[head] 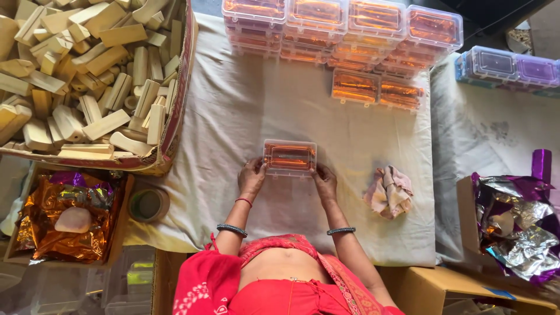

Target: The person wipes wooden blocks with a cloth, then wraps them in shiny orange foil. They place the wrapped blocks into clear plastic containers and stack them on the table. The person repeats this process for multiple wooden blocks.

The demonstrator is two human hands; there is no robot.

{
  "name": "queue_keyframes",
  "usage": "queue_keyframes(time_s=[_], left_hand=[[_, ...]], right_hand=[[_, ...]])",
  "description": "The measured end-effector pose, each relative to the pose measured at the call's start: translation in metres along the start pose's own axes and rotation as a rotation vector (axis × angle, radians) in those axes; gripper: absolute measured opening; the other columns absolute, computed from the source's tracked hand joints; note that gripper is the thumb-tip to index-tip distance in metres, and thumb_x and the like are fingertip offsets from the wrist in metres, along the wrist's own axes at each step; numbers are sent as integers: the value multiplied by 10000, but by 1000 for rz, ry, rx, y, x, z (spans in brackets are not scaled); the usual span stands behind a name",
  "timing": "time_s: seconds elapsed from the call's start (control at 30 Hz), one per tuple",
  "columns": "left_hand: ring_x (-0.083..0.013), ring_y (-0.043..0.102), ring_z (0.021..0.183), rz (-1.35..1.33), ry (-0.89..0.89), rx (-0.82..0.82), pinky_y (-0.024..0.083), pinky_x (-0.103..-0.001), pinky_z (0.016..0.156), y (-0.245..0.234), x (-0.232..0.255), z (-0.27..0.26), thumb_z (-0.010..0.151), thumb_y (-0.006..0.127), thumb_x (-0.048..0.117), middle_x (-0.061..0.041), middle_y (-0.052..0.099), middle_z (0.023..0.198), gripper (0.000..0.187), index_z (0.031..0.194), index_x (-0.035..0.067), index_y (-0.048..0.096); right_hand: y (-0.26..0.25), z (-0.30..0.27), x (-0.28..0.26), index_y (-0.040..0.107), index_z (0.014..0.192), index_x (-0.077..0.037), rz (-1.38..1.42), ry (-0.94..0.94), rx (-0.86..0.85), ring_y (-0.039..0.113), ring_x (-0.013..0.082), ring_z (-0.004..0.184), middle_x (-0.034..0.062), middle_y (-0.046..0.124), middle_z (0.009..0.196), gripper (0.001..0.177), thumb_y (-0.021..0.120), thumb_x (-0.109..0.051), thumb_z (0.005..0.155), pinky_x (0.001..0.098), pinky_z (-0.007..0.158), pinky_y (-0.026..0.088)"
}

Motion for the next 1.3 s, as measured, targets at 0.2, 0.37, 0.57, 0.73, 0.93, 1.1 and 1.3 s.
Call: queue_keyframes(time_s=[0.2, 0.37, 0.57, 0.73, 0.93, 1.1, 1.3], left_hand=[[-226, 698, 866, -168, -18, 3, 546, -375, 802, 16, -30, 3, 932, 699, 411, -78, 735, 955, 337, 1011, 83, 713], [-264, 672, 853, -103, 0, 21, 529, -401, 784, 20, -38, 6, 923, 711, 418, -104, 705, 927, 372, 937, 46, 693], [-279, 678, 844, -47, -56, -27, 529, -408, 776, 19, -34, 6, 893, 716, 471, -114, 709, 900, 420, 891, 51, 704], [-297, 685, 831, -17, -42, -42, 536, -429, 759, 15, -30, 5, 873, 717, 496, -118, 712, 883, 444, 890, 52, 706], [-370, 688, 971, 130, -286, -182, 530, -489, 824, 2, -4, 1, 900, 668, 511, -148, 742, 989, 417, 996, 110, 729], [-386, 702, 987, 123, -327, -187, 537, -499, 837, 2, 4, 3, 906, 659, 489, -164, 750, 998, 421, 982, 78, 710], [-396, 682, 982, 139, -218, -163, 530, -494, 833, 21, -20, 11, 915, 662, 447, -181, 741, 1004, 408, 990, 49, 710]], right_hand=[[-5, 3, 16, 682, 1290, -33, -24, 49, 67, 663, 86, 1005, 19, 741, 1133, 416, 716, -282, 957, 260, 885, 529], [-5, 5, 10, 719, 1257, -38, 7, 144, 85, 525, 44, 759, -33, 688, 948, 392, 724, -290, 957, 227, 691, 468], [-3, 13, 6, 757, 1150, -25, -44, 165, 90, 505, 50, 653, -32, 671, 822, 331, 744, -286, 947, 237, 584, 435], [-2, 17, 2, 760, 1083, -28, -188, 146, 130, 605, 47, 697, -23, 725, 839, 323, 764, -298, 906, 234, 590, 501], [-3, 11, -3, 750, 1106, -57, -246, 185, 112, 618, 60, 708, -3, 727, 858, 346, 765, -338, 906, 243, 569, 513], [-2, 14, -6, 730, 1086, -44, -335, 125, 101, 639, 80, 660, 25, 731, 839, 354, 742, -355, 918, 264, 526, 547], [-6, 26, 2, 723, 1003, -16, -400, 172, 69, 607, 140, 622, 83, 716, 808, 359, 745, -364, 918, 323, 526, 518]])
Point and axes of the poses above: each hand's wrist, its own z-axis towards the middle knuckle, its own y-axis out of the palm, x = y × z, the point moved 1 cm from there along z, towards the middle knuckle
